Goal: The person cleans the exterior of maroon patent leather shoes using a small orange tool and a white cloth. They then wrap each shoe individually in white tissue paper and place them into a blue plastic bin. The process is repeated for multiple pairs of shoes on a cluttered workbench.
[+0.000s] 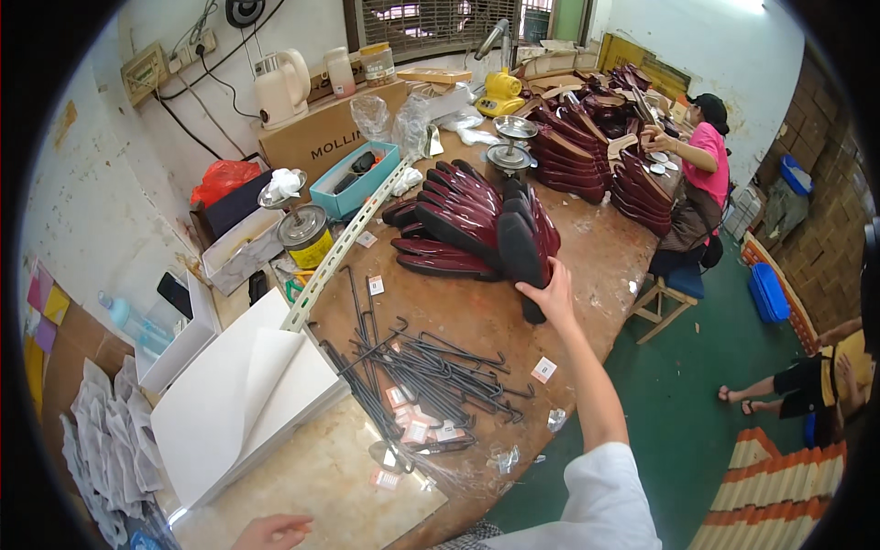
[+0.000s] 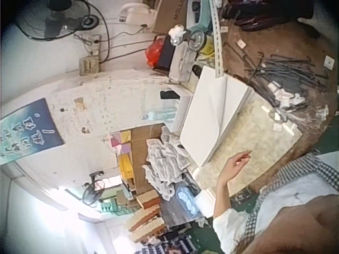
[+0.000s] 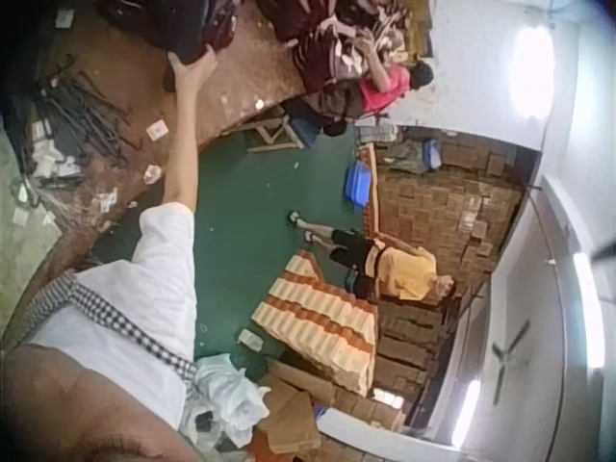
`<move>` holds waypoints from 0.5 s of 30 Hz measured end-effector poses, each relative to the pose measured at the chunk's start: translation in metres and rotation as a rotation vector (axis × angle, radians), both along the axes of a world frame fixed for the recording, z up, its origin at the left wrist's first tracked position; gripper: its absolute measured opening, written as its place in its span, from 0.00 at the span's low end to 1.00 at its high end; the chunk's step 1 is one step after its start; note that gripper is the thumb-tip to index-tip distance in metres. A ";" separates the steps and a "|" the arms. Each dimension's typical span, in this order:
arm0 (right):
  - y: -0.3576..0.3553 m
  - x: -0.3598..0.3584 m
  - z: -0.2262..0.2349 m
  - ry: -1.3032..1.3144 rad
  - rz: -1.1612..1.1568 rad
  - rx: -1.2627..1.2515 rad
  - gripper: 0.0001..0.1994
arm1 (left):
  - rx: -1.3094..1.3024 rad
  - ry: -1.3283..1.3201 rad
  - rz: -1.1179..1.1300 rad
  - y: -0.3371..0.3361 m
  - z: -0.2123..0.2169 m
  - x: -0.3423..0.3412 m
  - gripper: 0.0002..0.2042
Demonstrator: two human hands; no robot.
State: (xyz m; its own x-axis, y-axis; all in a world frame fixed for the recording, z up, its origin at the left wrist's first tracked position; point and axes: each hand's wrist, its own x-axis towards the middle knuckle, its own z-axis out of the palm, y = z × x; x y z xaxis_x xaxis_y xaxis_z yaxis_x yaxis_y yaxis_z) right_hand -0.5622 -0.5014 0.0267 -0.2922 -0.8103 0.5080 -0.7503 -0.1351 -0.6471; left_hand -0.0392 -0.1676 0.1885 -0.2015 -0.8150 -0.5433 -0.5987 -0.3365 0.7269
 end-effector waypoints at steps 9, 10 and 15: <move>0.137 0.066 0.036 0.564 0.125 -0.138 0.27 | 0.319 0.795 -0.213 -0.115 -0.103 -0.203 0.29; 0.151 0.073 0.043 0.599 0.143 -0.127 0.27 | 0.403 0.916 -0.025 -0.120 -0.117 -0.229 0.30; 0.214 0.114 0.073 0.682 0.221 -0.209 0.29 | 0.111 1.194 0.363 -0.122 -0.144 -0.285 0.28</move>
State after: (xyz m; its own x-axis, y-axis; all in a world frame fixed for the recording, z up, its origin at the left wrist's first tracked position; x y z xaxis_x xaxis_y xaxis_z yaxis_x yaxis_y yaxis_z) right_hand -0.4481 -0.2871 0.0993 0.3014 -0.6804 0.6680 -0.9172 -0.3985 0.0080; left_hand -0.3244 -0.2896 0.0448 -0.3888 -0.8880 -0.2454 0.5535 -0.4381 0.7083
